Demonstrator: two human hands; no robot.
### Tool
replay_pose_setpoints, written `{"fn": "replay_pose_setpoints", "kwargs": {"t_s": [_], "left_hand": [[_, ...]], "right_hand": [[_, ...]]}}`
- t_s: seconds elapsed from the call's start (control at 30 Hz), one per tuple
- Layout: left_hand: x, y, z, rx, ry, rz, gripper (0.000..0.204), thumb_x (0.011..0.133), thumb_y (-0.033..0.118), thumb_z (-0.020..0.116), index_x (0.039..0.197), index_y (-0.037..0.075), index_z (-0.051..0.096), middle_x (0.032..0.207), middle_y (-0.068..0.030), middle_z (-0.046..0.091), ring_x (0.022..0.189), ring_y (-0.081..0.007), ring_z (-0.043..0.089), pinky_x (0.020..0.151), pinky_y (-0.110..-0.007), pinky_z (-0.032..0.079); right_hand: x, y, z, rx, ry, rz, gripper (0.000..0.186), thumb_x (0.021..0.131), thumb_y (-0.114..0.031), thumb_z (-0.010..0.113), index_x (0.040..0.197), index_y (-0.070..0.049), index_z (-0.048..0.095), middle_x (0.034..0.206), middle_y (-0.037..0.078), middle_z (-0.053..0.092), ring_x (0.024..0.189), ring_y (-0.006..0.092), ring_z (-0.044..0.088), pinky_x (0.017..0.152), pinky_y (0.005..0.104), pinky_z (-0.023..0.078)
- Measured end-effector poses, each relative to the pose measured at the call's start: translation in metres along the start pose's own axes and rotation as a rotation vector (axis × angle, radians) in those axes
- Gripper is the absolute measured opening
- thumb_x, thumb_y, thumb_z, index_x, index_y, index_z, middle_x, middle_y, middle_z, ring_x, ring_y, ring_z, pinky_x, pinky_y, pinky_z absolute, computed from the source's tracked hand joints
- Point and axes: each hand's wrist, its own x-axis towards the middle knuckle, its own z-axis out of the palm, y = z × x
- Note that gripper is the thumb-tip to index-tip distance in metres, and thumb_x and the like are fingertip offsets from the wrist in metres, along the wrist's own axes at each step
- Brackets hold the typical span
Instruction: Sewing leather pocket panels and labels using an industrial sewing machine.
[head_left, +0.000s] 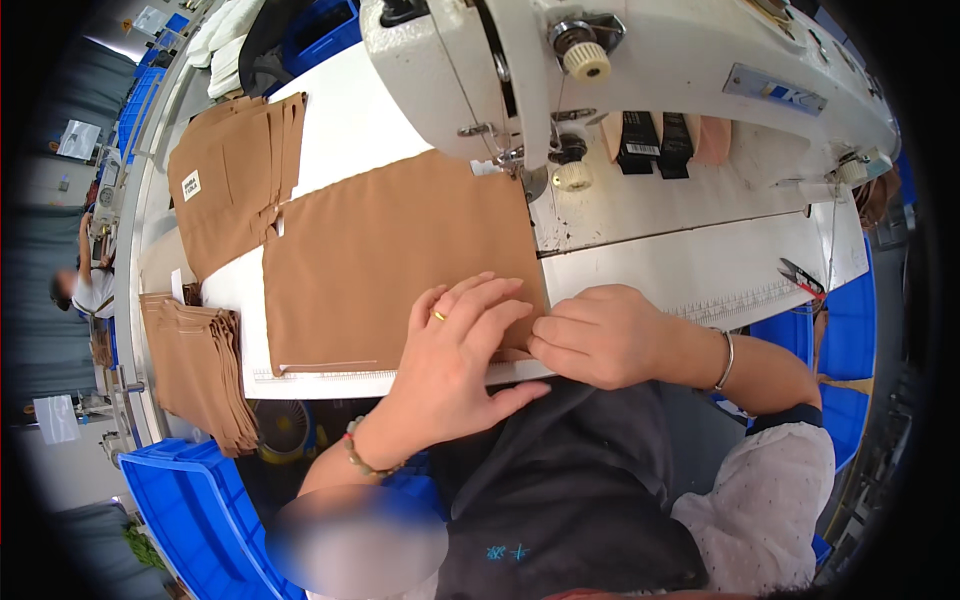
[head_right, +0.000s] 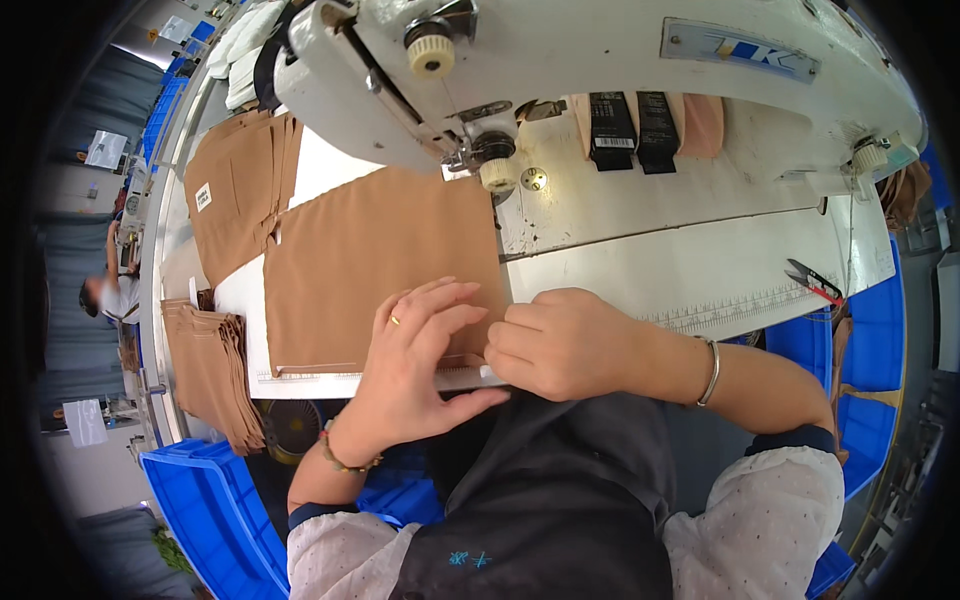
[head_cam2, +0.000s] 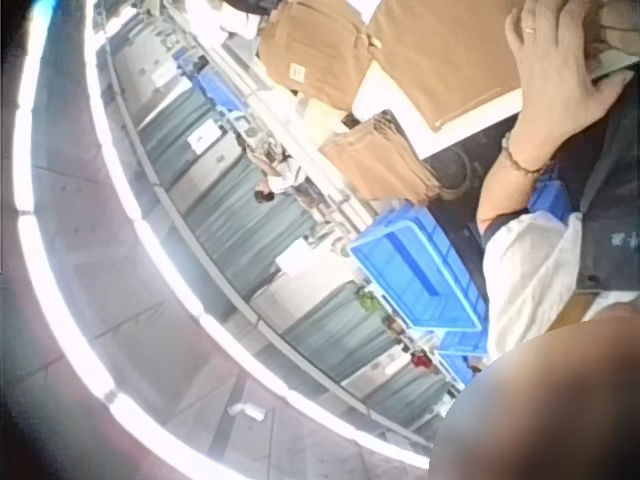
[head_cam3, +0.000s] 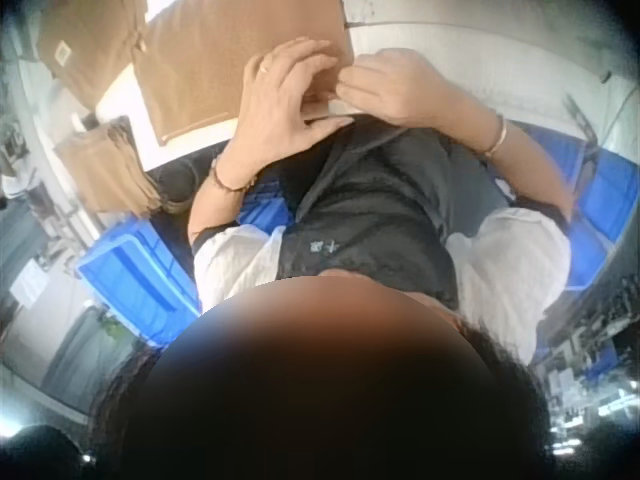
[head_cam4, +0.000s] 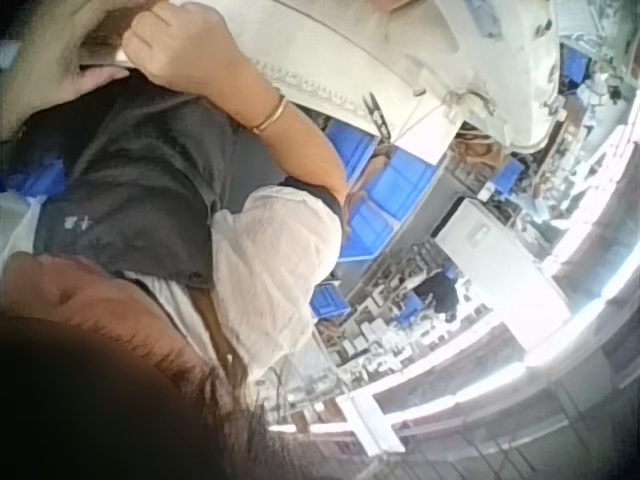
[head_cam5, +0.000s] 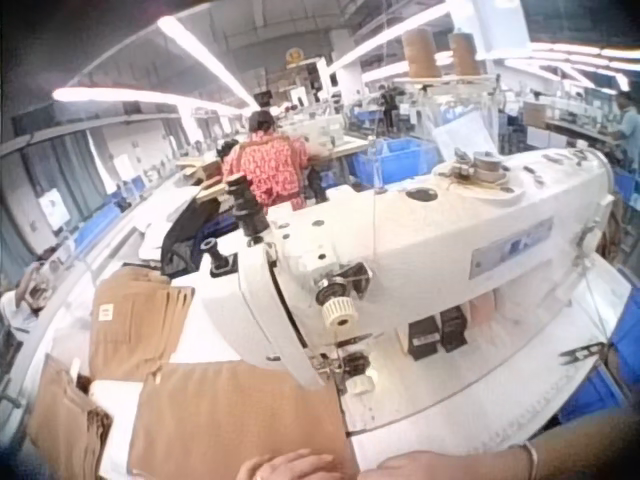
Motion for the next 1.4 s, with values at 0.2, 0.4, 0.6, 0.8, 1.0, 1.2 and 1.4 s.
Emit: {"fn": "replay_pose_setpoints", "kwargs": {"t_s": [0.2, 0.4, 0.6, 0.8, 1.0, 1.2, 1.4], "left_hand": [[-0.010, -0.006, 0.028, 0.547, 0.386, 0.319, 0.019, 0.078, 0.018, 0.076, 0.095, 0.012, 0.072, 0.107, 0.0000, 0.070, 0.108, -0.0187, 0.065, 0.107, -0.050, 0.039], [-0.024, -0.001, 0.027, 0.607, 0.430, 0.389, 0.012, 0.080, 0.016, 0.073, 0.089, 0.010, 0.076, 0.096, -0.0004, 0.072, 0.097, -0.0167, 0.067, 0.103, -0.048, 0.044], [-0.024, 0.000, 0.025, 0.620, 0.378, 0.405, 0.014, 0.072, 0.013, 0.078, 0.085, 0.012, 0.076, 0.100, 0.0023, 0.074, 0.096, -0.0158, 0.068, 0.109, -0.048, 0.040], [-0.013, -0.007, 0.026, 0.372, 0.181, 0.396, 0.017, 0.075, 0.010, 0.073, 0.090, 0.003, 0.075, 0.100, -0.0074, 0.071, 0.093, -0.0213, 0.068, 0.089, -0.039, 0.057], [-0.004, -0.013, 0.021, 0.340, 0.163, 0.405, 0.018, 0.073, 0.008, 0.072, 0.090, 0.002, 0.074, 0.095, -0.0071, 0.069, 0.089, -0.0219, 0.067, 0.081, -0.035, 0.058], [0.017, -0.027, 0.017, 0.351, 0.186, 0.435, 0.022, 0.069, 0.006, 0.080, 0.090, 0.005, 0.074, 0.095, -0.0049, 0.070, 0.082, -0.0212, 0.068, 0.070, -0.033, 0.058], [0.038, -0.040, 0.012, 0.384, 0.175, 0.432, 0.023, 0.068, 0.006, 0.081, 0.090, 0.007, 0.076, 0.092, -0.0027, 0.071, 0.080, -0.0199, 0.067, 0.070, -0.032, 0.057]], "right_hand": [[0.001, -0.014, -0.001, 0.001, 0.152, 0.079, 0.026, 0.073, -0.012, 0.073, 0.097, -0.004, 0.070, 0.096, 0.007, 0.070, 0.072, 0.0182, 0.068, 0.057, 0.0277, 0.050], [-0.003, -0.020, -0.004, -0.005, 0.110, 0.103, 0.025, 0.074, -0.011, 0.073, 0.097, -0.003, 0.070, 0.097, 0.008, 0.071, 0.072, 0.0178, 0.068, 0.056, 0.0280, 0.050], [-0.006, -0.027, -0.007, -0.153, 0.012, 0.062, 0.023, 0.075, -0.011, 0.068, 0.096, -0.002, 0.071, 0.099, 0.009, 0.072, 0.070, 0.0144, 0.065, 0.054, 0.0266, 0.047], [-0.009, -0.023, 0.002, -0.221, -0.006, -0.003, 0.013, 0.072, -0.016, 0.065, 0.081, -0.006, 0.065, 0.075, 0.002, 0.056, 0.060, 0.0118, 0.054, 0.049, 0.0259, 0.042], [-0.011, -0.012, 0.004, -0.180, -0.014, 0.000, 0.011, 0.072, -0.016, 0.065, 0.077, -0.008, 0.061, 0.068, 0.000, 0.046, 0.056, 0.0113, 0.051, 0.048, 0.0266, 0.040], [-0.006, 0.012, 0.007, -0.167, 0.029, 0.013, 0.010, 0.073, -0.015, 0.065, 0.076, -0.009, 0.059, 0.070, 0.001, 0.048, 0.055, 0.0125, 0.052, 0.047, 0.0278, 0.042], [-0.002, 0.035, 0.009, -0.175, 0.021, 0.019, 0.010, 0.074, -0.015, 0.065, 0.075, -0.009, 0.058, 0.070, 0.002, 0.049, 0.054, 0.0136, 0.054, 0.048, 0.0302, 0.045]]}}
